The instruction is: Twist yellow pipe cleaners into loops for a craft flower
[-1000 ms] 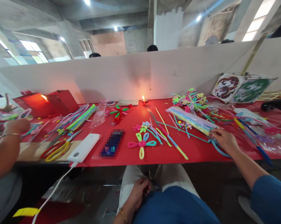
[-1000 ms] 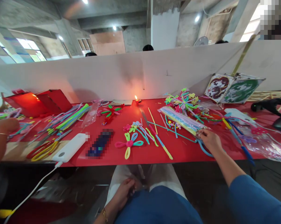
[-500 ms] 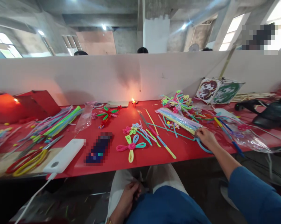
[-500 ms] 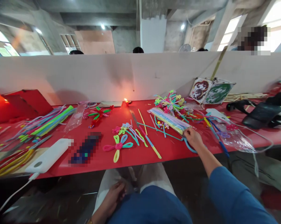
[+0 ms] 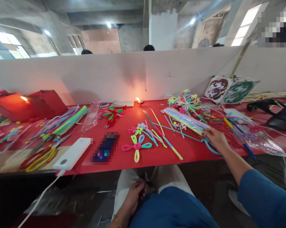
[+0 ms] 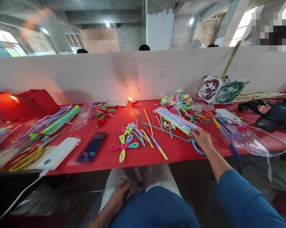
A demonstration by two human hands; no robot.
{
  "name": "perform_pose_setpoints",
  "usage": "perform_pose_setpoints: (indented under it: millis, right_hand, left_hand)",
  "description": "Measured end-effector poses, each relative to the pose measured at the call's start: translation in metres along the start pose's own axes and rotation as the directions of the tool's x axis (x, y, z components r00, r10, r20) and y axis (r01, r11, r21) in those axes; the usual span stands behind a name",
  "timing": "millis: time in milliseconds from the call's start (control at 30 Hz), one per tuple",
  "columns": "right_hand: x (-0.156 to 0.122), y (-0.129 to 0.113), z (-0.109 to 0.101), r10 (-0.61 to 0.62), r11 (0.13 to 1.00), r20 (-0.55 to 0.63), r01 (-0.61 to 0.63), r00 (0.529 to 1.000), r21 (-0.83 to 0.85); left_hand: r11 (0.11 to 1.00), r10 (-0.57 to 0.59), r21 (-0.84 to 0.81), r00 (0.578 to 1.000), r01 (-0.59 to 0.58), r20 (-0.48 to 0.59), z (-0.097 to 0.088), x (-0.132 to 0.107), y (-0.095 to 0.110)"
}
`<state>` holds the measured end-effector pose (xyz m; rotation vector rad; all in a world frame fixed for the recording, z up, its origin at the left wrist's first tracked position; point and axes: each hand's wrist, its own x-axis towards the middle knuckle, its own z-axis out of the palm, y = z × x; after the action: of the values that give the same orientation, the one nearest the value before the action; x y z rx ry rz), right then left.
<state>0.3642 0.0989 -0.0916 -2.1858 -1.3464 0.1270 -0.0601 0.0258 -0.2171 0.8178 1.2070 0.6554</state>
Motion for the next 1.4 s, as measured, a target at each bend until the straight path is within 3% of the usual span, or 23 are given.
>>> perform_pose_setpoints:
  millis: [633, 933, 1267, 1400]
  right_hand:
    - [-0.002, -0.013, -0.005, 0.045, 0.977, 0.184, -0.004, 0.982, -0.215]
    - [-0.005, -0.027, -0.007, 0.149, 0.957, 0.204, -0.089, 0.968, -0.277]
    - [-0.006, -0.018, -0.004, 0.161, 0.973, 0.039, -0.152, 0.986, -0.172]
    - [-0.006, -0.011, -0.003, 0.179, 0.981, 0.045, -0.174, 0.983, -0.084]
  left_hand:
    - [1.0, 0.001, 0.007, 1.0, -0.001, 0.0, 0.0, -0.002, 0.005]
    - [0.999, 0.04, 0.025, 0.999, -0.041, 0.035, -0.002, -0.002, 0.002]
    - [0.998, 0.027, 0.047, 0.999, -0.028, 0.035, -0.002, -0.001, 0.003]
    - [0.998, 0.042, 0.044, 0.998, -0.044, 0.038, -0.002, -0.003, 0.003]
